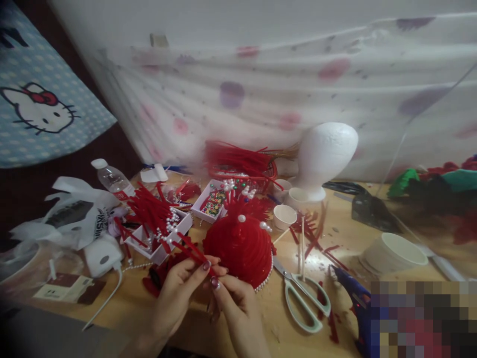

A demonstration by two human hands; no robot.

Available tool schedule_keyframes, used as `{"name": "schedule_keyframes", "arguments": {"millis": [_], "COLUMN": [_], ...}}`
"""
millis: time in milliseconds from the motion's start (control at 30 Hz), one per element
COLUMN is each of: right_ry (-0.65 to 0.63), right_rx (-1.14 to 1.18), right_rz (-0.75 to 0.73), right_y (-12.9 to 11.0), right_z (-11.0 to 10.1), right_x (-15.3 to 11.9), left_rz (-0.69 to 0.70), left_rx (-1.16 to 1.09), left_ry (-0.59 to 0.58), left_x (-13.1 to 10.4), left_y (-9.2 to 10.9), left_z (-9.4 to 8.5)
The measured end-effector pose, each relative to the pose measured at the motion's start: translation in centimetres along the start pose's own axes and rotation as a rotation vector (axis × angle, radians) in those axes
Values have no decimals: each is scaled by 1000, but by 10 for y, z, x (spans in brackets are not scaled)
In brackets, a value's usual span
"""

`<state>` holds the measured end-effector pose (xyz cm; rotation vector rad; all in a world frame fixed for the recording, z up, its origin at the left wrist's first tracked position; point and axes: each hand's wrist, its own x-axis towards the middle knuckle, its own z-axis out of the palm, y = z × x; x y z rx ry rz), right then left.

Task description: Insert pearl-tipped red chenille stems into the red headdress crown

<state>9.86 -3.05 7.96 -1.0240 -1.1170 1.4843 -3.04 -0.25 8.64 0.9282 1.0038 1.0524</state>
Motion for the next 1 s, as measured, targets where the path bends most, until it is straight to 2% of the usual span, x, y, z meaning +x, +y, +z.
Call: {"name": "schedule_keyframes", "arguments": {"millis": [200, 333, 467, 667, 767, 1000], "right_ry": [-5, -29, -23, -37, 19, 136], "right_rx": [-6, -18, -56, 3, -40, -87], "right_rz": [47, 53, 64, 44, 16, -3], "right_y": [1, 2, 3, 2, 3, 8], "right_z": [-3, -4, -4, -1, -1, -1], "right_x": [1, 2, 4, 4, 4, 1], "left_rz": [10, 5, 55, 63, 81, 211], "left_rx": [13, -20, 56, 98, 149, 426], "left_ry": [-23, 5, 18, -32, -37, -33], "left_x": [7, 10, 12, 16, 14, 0], "left_y": [5, 11, 17, 21, 21, 24], "left_z": [2, 0, -4, -7, -3, 8]}}
